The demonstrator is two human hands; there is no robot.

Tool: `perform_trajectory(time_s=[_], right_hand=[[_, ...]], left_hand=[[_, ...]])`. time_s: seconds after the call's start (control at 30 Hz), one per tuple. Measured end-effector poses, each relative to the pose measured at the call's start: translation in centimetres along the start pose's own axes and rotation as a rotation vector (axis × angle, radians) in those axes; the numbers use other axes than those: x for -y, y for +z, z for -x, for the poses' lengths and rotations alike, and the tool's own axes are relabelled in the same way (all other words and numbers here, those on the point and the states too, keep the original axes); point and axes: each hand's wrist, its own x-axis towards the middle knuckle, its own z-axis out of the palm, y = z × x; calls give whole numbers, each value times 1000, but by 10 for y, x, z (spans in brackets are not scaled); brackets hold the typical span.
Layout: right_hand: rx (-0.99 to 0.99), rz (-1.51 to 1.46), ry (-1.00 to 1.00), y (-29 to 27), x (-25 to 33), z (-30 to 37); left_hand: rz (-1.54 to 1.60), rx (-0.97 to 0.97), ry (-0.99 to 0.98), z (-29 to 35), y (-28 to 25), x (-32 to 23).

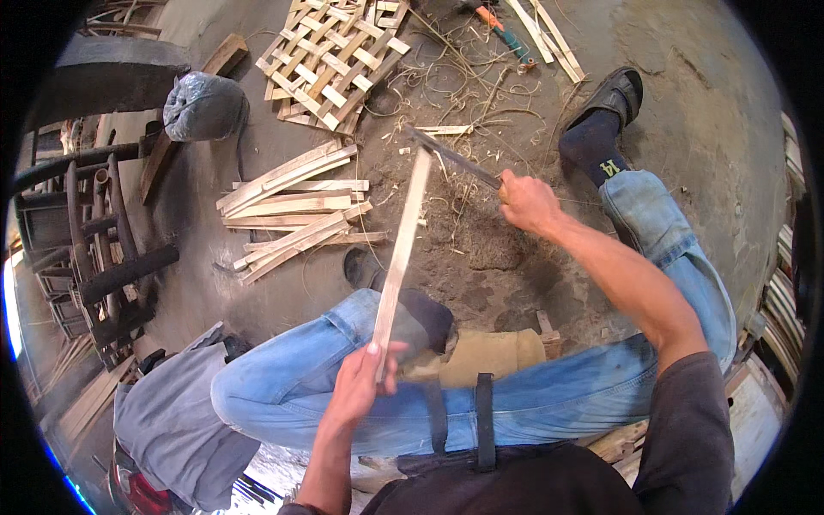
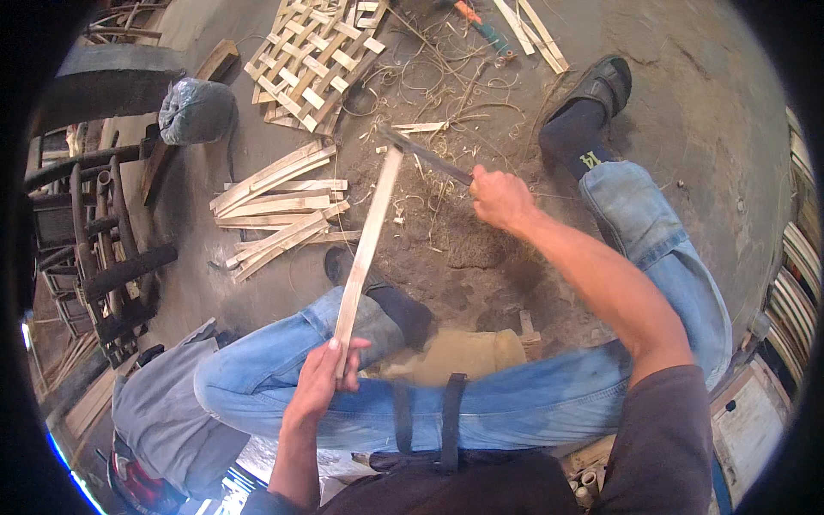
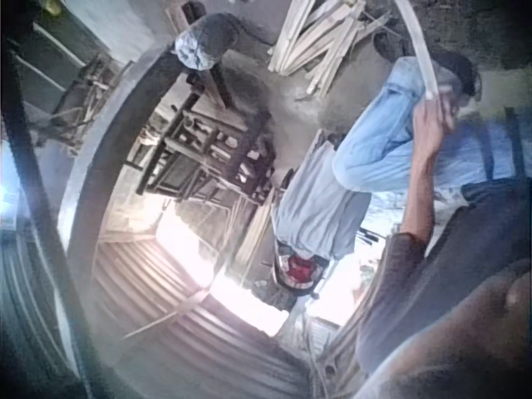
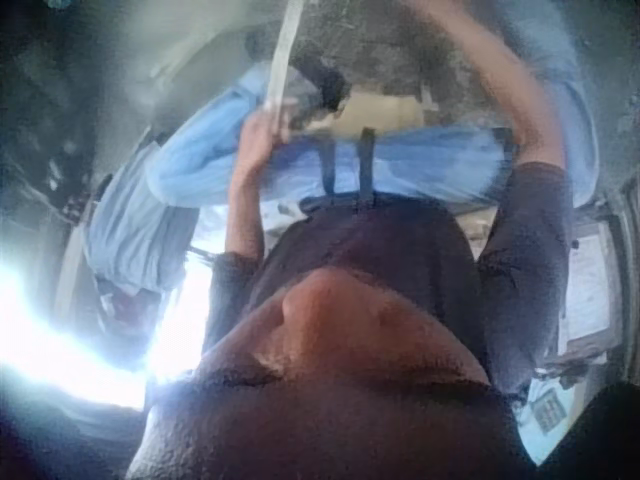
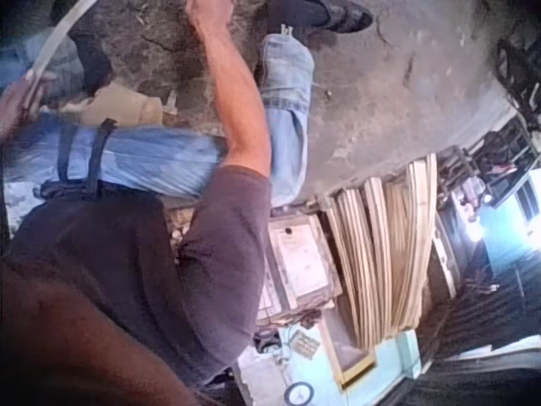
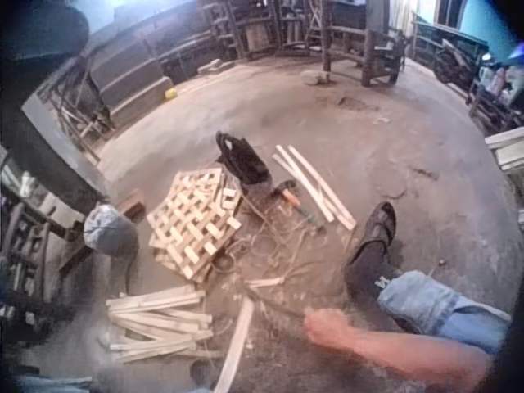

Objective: The person sits on the floor and uses a knife to shave and shape a thin wooden stick. They repeatedly scrape the surface to smooth it and then sharpen one end into a point.

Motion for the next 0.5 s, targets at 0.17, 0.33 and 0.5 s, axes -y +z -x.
perform_trajectory(time_s=[0.17, 0.33, 0.5], right_hand=[[136, -198, -116, 45, 70, 61], [298, -190, -543, 19, 126, 104], [162, -231, -446, 27, 101, 79]], left_hand=[[85, -142, -46, -28, 4, 7], [245, -114, -117, -22, -5, 11], [330, -88, -123, -28, -5, 8]])
